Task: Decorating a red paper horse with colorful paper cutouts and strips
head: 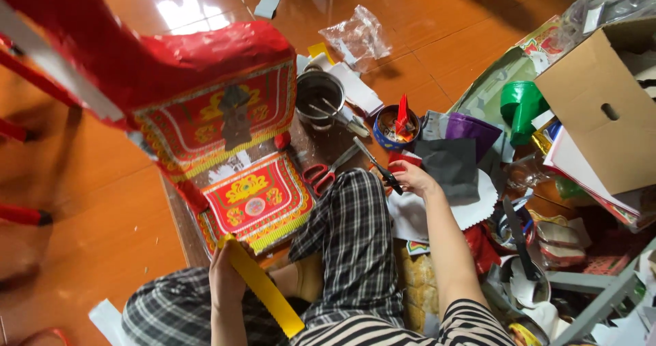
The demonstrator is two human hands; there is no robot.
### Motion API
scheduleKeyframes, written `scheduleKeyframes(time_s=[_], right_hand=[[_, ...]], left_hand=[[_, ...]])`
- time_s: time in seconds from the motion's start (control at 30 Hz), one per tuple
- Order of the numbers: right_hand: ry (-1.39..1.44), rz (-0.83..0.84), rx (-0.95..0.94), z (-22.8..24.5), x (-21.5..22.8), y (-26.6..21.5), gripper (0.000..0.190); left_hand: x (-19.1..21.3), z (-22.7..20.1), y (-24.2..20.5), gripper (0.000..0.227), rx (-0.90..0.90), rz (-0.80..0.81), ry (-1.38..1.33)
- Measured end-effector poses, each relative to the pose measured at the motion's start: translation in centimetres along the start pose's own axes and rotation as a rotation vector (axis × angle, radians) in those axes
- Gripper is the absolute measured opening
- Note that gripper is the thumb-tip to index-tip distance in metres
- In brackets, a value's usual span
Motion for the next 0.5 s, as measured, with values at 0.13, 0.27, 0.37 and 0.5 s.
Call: scheduleKeyframes(time_s=[0.13,0.27,0.37,0.5], right_hand=[[0.260,0.093,0.100,-0.7,-1.7,-3.4,0.068],[0.092,0.038,0.198,-2.9,-2.0,-2.6,0.086],[-0.057,-0.240,0.405,-2.6,1.0,0.5,0.084],[0.071,-0.165,0.547,3.8,-3.6,-9.0,0.080]], left_hand=[[1.1,0.2,-0.6,0.018,0.045,0.048,-0.120],[1.4,0.9,-1.2,0.018,0.064,0.063,-0.170],[1.2,-0.5,-0.9,0.013,-0.056,-0.010,-0.121],[-3.1,-6.2,-4.3,0.019,-0.287,-0.055,0.028]])
Point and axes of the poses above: each hand's wrist, its own y-axis towards the middle knuckle, its own x-axis out of the back of the hand, z = x × y, the point moved 10 cm from there along y, towards the middle knuckle, and after that the axes turned 15 degrees about -z, right-handed, at the moved point
